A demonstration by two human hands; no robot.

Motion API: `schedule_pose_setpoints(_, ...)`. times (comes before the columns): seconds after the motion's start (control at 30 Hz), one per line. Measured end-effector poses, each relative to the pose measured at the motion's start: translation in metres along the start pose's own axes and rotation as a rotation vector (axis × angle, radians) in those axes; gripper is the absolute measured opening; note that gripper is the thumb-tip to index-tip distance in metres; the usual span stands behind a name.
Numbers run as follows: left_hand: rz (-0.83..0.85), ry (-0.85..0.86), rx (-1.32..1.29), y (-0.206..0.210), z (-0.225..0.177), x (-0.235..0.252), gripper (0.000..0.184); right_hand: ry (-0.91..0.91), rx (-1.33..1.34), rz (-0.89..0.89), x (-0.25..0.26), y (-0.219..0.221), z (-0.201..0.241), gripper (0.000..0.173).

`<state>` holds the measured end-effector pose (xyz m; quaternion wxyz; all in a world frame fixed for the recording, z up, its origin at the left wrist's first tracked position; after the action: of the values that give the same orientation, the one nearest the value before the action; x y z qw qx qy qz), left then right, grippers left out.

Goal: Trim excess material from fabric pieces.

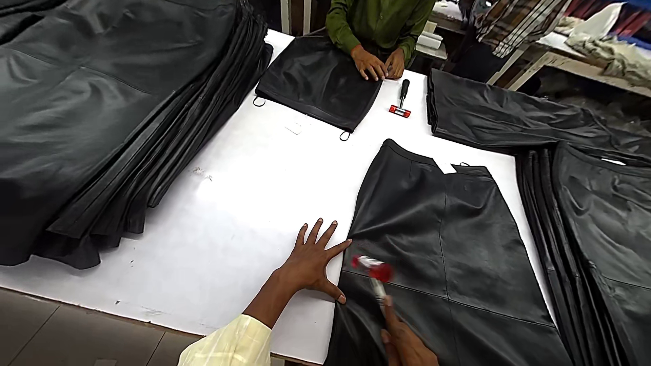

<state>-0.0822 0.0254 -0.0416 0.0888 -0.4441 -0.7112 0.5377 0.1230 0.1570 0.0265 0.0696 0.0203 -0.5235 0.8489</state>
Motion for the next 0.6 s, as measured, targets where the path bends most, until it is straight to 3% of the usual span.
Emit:
schedule_pose_setpoints(0.07, 0.005, -0.003, 0.004, 0.000, -0.001, 0.000, 0.126, 0.038, -0.052, 0.124, -0.003, 0.017, -0.008, 0.048)
schedule_pose_setpoints(0.23, 0.023, 0.001, 0.011, -0.001, 0.000, 0.000, 0.128, -0.006, 0.019, -0.040, -0.006, -0.002, 0.005, 0.044)
schedule_pose_setpoints(0.33, 0.033, 0.003, 0.022, -0.002, 0.000, 0.002, 0.129, 0.037, -0.106, 0.172, -0.006, 0.017, -0.005, 0.048)
schedule_pose_setpoints(0.47, 0.031, 0.001, 0.023, -0.002, 0.000, 0.003, 0.129, -0.002, -0.013, 0.017, -0.008, 0.005, 0.003, 0.044)
schedule_pose_setpoints(0.6, 0.027, 0.009, 0.026, -0.002, 0.000, 0.003, 0.131, 0.052, -0.073, 0.170, -0.010, 0.016, -0.006, 0.047)
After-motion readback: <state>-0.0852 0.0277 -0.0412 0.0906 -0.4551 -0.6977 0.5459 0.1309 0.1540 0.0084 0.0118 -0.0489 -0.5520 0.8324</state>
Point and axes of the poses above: each hand's wrist, its own x-axis towards the middle knuckle, its own y-axis out of the palm, z = x × y, the point moved 6 cm from there along x, towards the middle knuckle, and after that the axes turned 4 degrees about -x, right-handed, at the moved point
